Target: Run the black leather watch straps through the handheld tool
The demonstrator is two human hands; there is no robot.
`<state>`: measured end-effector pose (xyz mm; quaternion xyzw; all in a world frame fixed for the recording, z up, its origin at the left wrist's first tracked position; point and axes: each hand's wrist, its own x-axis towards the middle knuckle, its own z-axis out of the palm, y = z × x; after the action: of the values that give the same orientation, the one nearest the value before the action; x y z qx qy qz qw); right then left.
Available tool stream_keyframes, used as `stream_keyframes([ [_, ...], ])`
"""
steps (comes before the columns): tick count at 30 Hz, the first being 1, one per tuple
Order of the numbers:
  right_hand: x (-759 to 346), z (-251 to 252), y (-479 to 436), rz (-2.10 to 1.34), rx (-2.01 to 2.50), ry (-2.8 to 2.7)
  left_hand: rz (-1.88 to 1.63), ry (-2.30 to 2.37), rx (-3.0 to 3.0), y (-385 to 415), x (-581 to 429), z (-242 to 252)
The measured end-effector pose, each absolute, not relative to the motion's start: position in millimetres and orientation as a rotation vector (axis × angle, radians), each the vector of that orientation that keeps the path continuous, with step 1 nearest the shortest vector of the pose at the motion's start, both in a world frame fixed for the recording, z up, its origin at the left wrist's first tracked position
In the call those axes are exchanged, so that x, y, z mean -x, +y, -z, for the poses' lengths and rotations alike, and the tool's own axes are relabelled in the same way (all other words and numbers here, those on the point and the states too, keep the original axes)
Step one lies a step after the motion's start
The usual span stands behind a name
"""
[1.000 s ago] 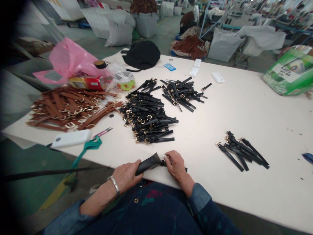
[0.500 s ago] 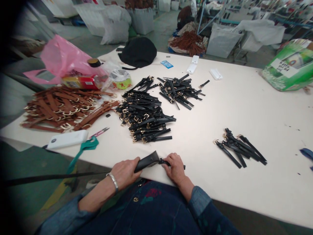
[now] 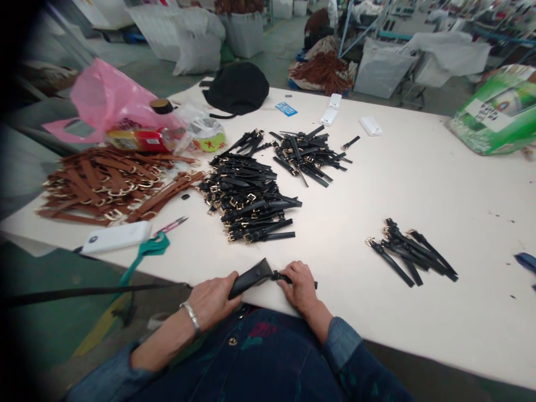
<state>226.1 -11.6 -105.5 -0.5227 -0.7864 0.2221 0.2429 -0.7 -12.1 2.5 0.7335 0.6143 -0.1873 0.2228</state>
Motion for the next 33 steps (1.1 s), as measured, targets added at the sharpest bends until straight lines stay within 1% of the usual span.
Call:
stream_keyframes([
  [8,-227,108,-13,-0.62,1.423,-2.144,0.486,1.728,-2.011,2,-7,3],
  [17,-226,106,-12,-0.629,1.424,-2.138,0.51,1.725,-1.99,-18,10,-1],
  [26,-228,108,-11,-0.605,1.402,-2.139,0.448,1.741,-2.025,-4,-7,11],
  [33,-227,109,-11,-0.618,1.402,-2.13,0.466,1.715,-2.031,-19,5,6],
])
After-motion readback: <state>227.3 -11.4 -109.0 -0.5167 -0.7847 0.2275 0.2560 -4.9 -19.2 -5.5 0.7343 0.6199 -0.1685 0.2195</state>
